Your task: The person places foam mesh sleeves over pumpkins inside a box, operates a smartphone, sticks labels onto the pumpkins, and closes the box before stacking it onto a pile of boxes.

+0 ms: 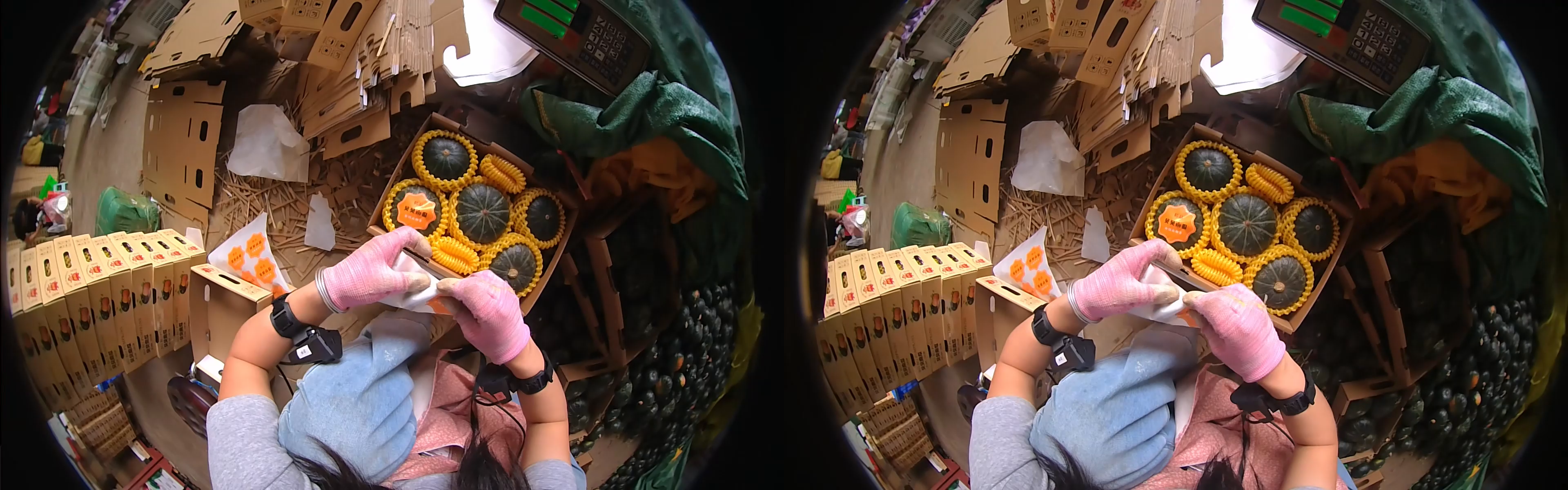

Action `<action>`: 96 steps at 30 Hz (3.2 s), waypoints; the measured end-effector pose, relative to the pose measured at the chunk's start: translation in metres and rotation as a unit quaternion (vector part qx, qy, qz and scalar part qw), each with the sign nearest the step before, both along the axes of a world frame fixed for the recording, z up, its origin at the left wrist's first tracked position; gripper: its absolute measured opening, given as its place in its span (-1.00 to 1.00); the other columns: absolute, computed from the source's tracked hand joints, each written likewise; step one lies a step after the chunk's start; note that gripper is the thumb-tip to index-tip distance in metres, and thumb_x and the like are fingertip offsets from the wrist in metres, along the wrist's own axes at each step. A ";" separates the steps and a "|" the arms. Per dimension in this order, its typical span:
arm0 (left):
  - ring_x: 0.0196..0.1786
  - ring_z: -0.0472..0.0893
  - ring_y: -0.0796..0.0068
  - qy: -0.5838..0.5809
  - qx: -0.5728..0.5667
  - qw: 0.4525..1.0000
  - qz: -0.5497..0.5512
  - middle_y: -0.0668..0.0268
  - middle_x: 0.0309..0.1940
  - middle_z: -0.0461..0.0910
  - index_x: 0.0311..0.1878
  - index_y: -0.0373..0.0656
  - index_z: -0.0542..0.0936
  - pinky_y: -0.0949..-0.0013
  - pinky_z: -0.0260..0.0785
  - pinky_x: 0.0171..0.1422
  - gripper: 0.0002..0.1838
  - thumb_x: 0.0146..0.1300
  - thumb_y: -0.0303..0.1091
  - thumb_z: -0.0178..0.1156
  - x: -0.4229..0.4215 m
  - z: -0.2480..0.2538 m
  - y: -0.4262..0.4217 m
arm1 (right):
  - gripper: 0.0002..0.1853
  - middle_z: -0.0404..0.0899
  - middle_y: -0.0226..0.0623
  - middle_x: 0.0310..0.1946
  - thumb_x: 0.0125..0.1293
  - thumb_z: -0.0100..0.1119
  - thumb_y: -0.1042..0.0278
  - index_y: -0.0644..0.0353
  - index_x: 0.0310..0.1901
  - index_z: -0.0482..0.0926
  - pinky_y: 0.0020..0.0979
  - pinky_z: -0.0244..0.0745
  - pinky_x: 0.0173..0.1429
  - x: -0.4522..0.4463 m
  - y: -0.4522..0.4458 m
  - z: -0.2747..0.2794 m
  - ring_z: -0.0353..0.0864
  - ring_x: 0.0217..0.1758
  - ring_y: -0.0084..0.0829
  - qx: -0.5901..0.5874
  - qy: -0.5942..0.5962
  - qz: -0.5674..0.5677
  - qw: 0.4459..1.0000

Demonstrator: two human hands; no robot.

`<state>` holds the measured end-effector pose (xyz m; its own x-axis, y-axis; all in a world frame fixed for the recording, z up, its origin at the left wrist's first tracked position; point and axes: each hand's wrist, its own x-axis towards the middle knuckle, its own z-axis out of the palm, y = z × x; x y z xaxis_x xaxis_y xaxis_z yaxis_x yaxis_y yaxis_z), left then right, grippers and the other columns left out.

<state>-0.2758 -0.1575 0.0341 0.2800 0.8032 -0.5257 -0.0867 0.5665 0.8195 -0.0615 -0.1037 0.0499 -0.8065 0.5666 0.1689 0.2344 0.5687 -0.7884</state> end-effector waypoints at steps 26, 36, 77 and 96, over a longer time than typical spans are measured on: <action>-0.33 0.58 0.54 0.273 0.098 0.952 0.092 0.33 -0.36 0.61 -0.08 -0.17 0.54 0.52 0.41 -0.23 -0.79 0.23 -0.38 0.21 -0.018 -0.016 -0.002 | -0.79 0.55 -0.37 -0.09 -0.16 0.41 0.34 -0.17 -0.41 0.65 -0.14 0.06 0.32 -0.001 0.000 0.022 0.31 0.19 -0.13 0.035 0.041 0.011 0.998; 0.48 0.10 0.09 0.509 0.403 0.708 -0.277 0.14 0.39 0.19 -0.49 0.13 0.58 -0.49 -0.35 0.36 -0.88 -0.14 -0.22 0.33 -0.003 -0.036 0.011 | -0.69 0.45 -0.36 -0.40 0.12 0.21 0.63 0.20 -0.17 0.30 -0.47 0.46 -0.08 0.010 0.120 -0.062 0.53 -0.24 -0.51 -0.217 0.000 -0.165 0.962; -0.36 0.45 0.75 0.109 0.060 0.990 -0.071 0.47 -0.46 0.53 -0.32 -0.22 0.54 0.57 0.35 -0.29 -0.86 0.19 -0.36 0.25 0.011 -0.008 0.023 | -0.59 0.61 -0.20 -0.25 0.10 0.25 0.56 0.19 0.04 0.52 -0.29 0.51 -0.08 0.063 0.015 0.022 0.61 -0.21 -0.17 -0.264 -0.030 0.106 0.958; -0.40 0.58 0.34 0.352 0.109 0.929 -0.031 0.19 -0.49 0.57 -0.46 -0.18 0.57 0.35 0.42 -0.22 -0.85 0.03 -0.33 0.32 0.012 -0.006 0.003 | -0.77 0.60 -0.38 -0.23 -0.02 0.37 0.40 -0.01 -0.25 0.68 -0.28 0.37 0.02 0.105 0.034 0.040 0.54 -0.14 -0.28 -0.216 0.051 0.047 0.974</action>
